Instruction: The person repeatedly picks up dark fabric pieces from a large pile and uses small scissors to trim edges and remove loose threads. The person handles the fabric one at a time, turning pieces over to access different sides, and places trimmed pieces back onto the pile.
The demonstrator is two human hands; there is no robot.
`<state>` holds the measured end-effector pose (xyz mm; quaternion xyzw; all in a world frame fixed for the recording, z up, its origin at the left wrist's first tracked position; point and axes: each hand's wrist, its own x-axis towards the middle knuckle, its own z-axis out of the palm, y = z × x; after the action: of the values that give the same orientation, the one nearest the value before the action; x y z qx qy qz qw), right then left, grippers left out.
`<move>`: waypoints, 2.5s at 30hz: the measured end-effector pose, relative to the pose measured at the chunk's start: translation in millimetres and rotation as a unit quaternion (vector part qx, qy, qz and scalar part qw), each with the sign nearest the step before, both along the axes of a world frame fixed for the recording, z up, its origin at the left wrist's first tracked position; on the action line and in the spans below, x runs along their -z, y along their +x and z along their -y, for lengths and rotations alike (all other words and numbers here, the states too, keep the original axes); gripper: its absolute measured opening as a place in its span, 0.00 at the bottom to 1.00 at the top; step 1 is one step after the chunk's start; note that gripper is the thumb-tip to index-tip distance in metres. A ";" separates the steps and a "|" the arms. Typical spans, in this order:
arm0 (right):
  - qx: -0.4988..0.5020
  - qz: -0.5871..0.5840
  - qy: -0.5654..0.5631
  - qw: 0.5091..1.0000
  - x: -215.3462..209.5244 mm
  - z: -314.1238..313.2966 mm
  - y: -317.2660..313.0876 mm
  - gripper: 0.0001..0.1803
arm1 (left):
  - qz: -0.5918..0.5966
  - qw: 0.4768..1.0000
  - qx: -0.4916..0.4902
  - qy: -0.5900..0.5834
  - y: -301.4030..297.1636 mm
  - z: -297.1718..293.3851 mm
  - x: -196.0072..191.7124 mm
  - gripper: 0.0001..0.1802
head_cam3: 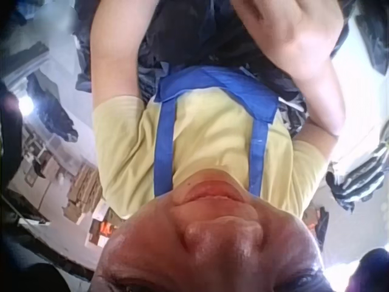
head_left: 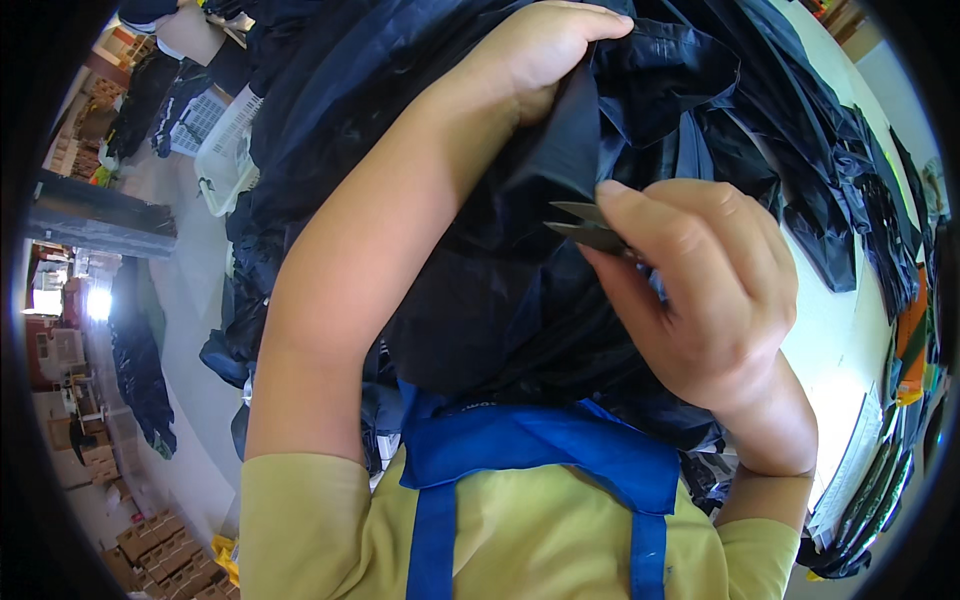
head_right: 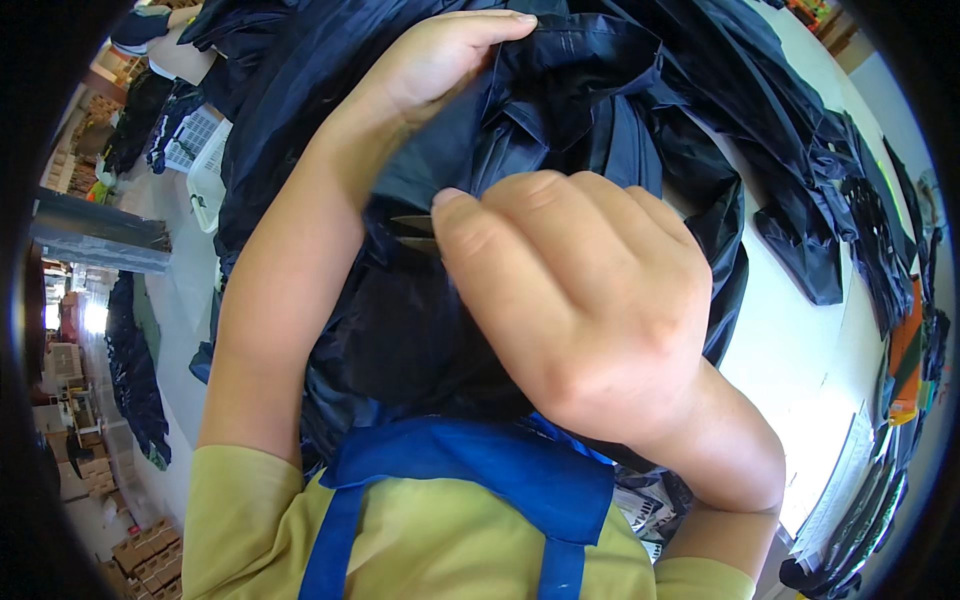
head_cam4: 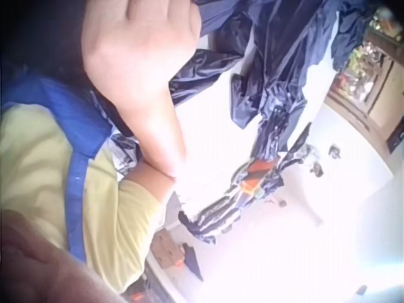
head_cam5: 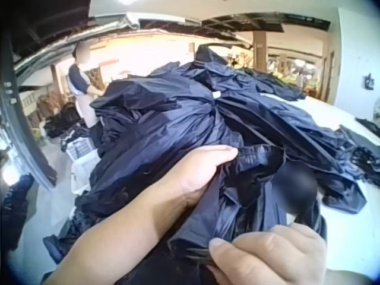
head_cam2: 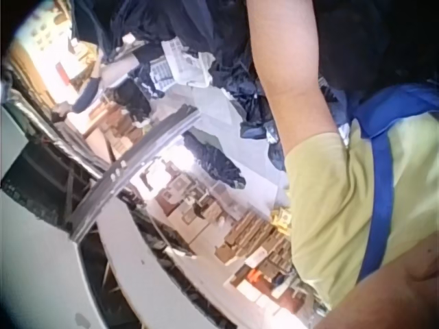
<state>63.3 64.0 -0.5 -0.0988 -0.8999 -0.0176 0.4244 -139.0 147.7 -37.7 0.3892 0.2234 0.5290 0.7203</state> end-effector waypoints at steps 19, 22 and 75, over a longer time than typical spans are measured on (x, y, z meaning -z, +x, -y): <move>-0.101 -0.147 -0.624 0.761 14.1 -8.0 27.6 0.09 | -0.538 0.587 -0.311 0.518 29.5 125.4 -22.4 0.15; -0.098 -0.153 -0.683 0.707 10.5 -6.9 33.1 0.08 | -0.579 0.510 -0.361 0.524 34.3 127.8 -18.9 0.08; 0.280 0.090 -0.112 0.949 -6.2 39.9 67.0 0.11 | -0.452 0.788 -0.271 0.318 89.8 132.1 -9.8 0.04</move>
<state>130.3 24.1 5.8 -0.3919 -0.8666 -0.0441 0.3058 -49.2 15.6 -28.0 0.7142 0.4393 0.5072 0.1992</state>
